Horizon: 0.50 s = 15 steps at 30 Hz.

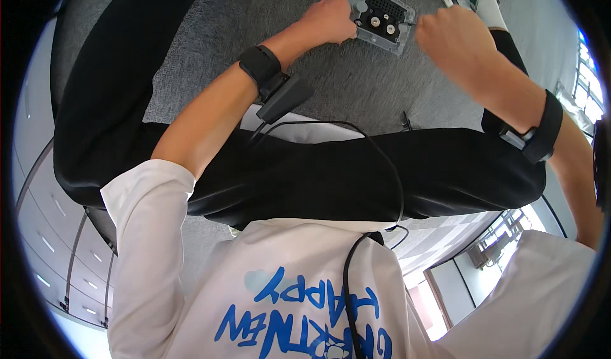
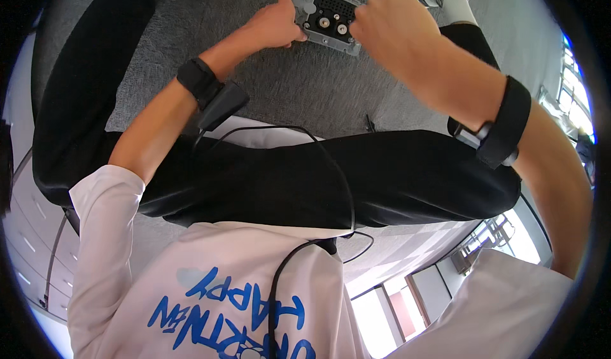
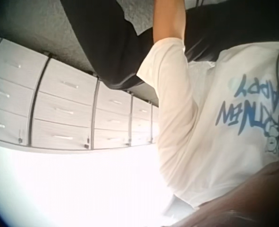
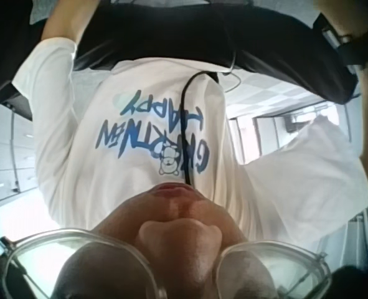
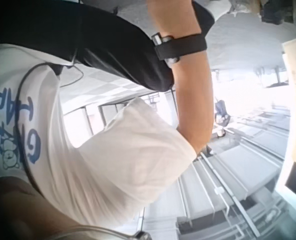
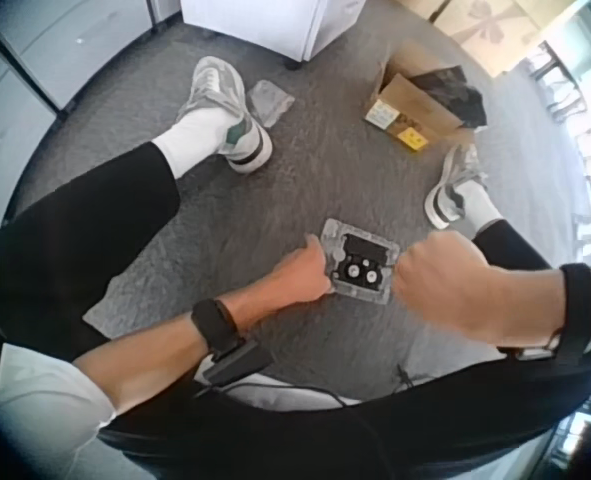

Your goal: The person uses a screwdriver to remove screws from a metal component on the floor. They unscrew several fasteners, put the tool down, and then lift and separate the two parts of the housing.

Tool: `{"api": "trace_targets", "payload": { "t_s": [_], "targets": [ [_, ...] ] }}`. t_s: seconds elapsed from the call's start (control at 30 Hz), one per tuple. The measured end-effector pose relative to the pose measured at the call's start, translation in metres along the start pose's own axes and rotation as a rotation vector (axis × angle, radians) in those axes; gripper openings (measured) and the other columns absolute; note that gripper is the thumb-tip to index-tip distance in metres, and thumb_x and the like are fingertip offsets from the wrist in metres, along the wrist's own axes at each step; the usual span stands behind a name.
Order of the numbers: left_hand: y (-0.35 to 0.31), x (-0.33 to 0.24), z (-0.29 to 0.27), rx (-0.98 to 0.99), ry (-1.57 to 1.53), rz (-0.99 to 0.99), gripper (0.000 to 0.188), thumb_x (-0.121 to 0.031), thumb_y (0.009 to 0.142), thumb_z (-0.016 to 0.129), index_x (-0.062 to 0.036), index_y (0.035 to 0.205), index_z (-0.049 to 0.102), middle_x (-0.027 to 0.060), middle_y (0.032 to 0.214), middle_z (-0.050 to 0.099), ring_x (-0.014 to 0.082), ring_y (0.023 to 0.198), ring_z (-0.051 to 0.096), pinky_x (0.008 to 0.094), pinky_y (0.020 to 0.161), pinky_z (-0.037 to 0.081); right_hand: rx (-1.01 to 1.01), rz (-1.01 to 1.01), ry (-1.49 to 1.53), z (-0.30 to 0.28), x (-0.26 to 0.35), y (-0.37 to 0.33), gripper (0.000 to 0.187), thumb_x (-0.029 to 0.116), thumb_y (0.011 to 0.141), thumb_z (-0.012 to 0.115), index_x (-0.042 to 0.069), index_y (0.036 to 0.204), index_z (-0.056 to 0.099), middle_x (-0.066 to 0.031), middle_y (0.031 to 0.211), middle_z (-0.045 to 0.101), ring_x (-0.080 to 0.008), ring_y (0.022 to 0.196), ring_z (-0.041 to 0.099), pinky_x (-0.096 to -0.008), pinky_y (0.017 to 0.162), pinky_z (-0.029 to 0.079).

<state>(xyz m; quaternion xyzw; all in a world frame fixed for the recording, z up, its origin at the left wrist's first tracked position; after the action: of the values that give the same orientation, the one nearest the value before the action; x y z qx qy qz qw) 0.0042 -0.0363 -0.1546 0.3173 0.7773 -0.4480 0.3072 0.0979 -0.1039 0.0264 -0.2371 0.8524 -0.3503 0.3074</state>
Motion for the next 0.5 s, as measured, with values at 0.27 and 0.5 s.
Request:
{"api": "trace_targets", "payload": {
  "t_s": [0.27,0.5],
  "targets": [
    [0.006,0.008,0.003,-0.039,0.079,0.031,0.075,-0.02,0.083,0.079,0.0201,0.129,0.036,0.0204,0.077,0.072,0.0297,0.073,0.075,0.0399,0.072,0.058,-0.121,0.12,0.168,0.023,-0.015,0.0,0.005,0.012,0.083,0.072,0.007,0.08,0.073,-0.0092,0.082,0.071,-0.0272,0.082,0.074,-0.0364,0.069,0.058],
    [0.002,0.005,0.008,-0.061,0.154,0.02,0.074,-0.019,0.084,0.078,0.0227,0.129,0.037,0.0222,0.079,0.072,0.0309,0.074,0.075,0.0394,0.073,0.058,0.139,0.052,0.318,0.008,-0.023,0.006,0.018,0.018,0.08,0.066,0.004,0.075,0.075,-0.0168,0.073,0.071,-0.0379,0.07,0.071,-0.0444,0.064,0.057]
  ]
}}
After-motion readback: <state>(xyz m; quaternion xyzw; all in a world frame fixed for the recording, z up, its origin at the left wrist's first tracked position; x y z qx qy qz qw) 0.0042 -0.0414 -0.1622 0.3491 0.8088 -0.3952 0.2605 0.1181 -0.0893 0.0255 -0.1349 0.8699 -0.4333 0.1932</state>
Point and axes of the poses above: each hand's wrist, its own y-axis towards the middle knuckle, its own z-axis out of the palm, x = y × z, the point moved 5 cm from there along y, towards the middle knuckle
